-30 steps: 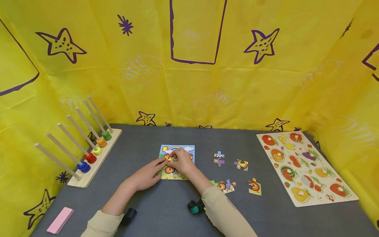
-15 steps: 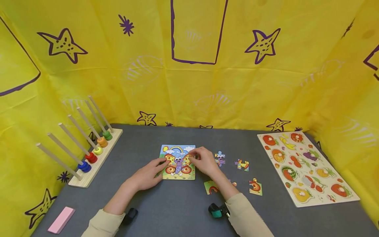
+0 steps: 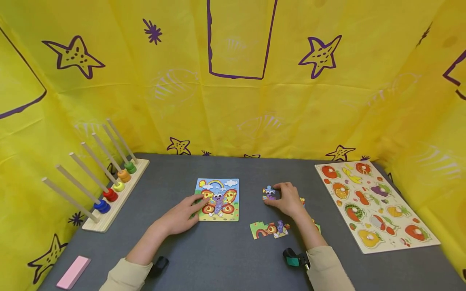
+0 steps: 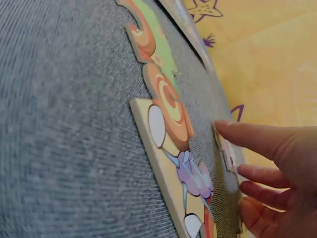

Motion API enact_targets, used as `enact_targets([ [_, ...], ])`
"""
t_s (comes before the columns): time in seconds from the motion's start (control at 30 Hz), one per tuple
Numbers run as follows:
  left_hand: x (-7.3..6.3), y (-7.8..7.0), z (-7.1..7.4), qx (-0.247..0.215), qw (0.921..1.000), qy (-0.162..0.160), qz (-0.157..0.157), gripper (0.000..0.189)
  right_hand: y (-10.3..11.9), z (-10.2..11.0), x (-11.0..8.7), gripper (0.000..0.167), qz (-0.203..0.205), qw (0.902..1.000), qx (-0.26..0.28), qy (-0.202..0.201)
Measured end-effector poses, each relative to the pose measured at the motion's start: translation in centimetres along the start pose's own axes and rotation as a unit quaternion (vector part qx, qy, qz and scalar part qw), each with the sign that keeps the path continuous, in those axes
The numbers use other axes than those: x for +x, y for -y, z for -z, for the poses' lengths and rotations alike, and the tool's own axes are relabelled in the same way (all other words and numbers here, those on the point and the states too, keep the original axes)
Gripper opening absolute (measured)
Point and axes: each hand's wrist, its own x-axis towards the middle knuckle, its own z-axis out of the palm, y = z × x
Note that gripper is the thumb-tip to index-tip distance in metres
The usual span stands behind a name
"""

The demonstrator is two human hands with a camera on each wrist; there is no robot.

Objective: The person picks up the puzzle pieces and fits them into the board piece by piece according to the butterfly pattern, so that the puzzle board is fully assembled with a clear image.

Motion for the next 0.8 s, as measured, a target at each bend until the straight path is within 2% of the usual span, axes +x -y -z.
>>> enact_targets([
  [0.2,0.1,0.0,-0.1,0.004,1.0,0.004,0.005,0.051,-0.2,-0.1,0.2,0.054,-0.015,0.9998,0.003,0.015],
  [0.33,0.1,-0.1,-0.1,0.0,0.9999,0.006,0.01,0.051,-0.4,-0.2,0.4,0.055,-0.018,0.9998,0.008,0.011],
  [0.43,0.1,-0.1,0.0,-0.004,0.9999,0.012,0.01,0.051,-0.3,-0.5,0.4,0.05,-0.02,0.9993,0.031,-0.01],
  [0.63,0.2,0.0,-0.1,0.007,0.9998,0.005,-0.019,0.05,0.7,-1.3,0.5,0.024,-0.011,0.9928,0.08,-0.089],
  [0.7,0.2,0.0,-0.1,0.013,0.9996,0.0,-0.024,0.05,1.5,-1.7,0.7,0.021,-0.018,0.99,0.107,-0.09],
  [0.8,0.2,0.0,-0.2,0.013,0.9997,-0.002,-0.022,0.05,3.0,-2.7,1.1,0.023,-0.035,0.9845,0.16,-0.064],
])
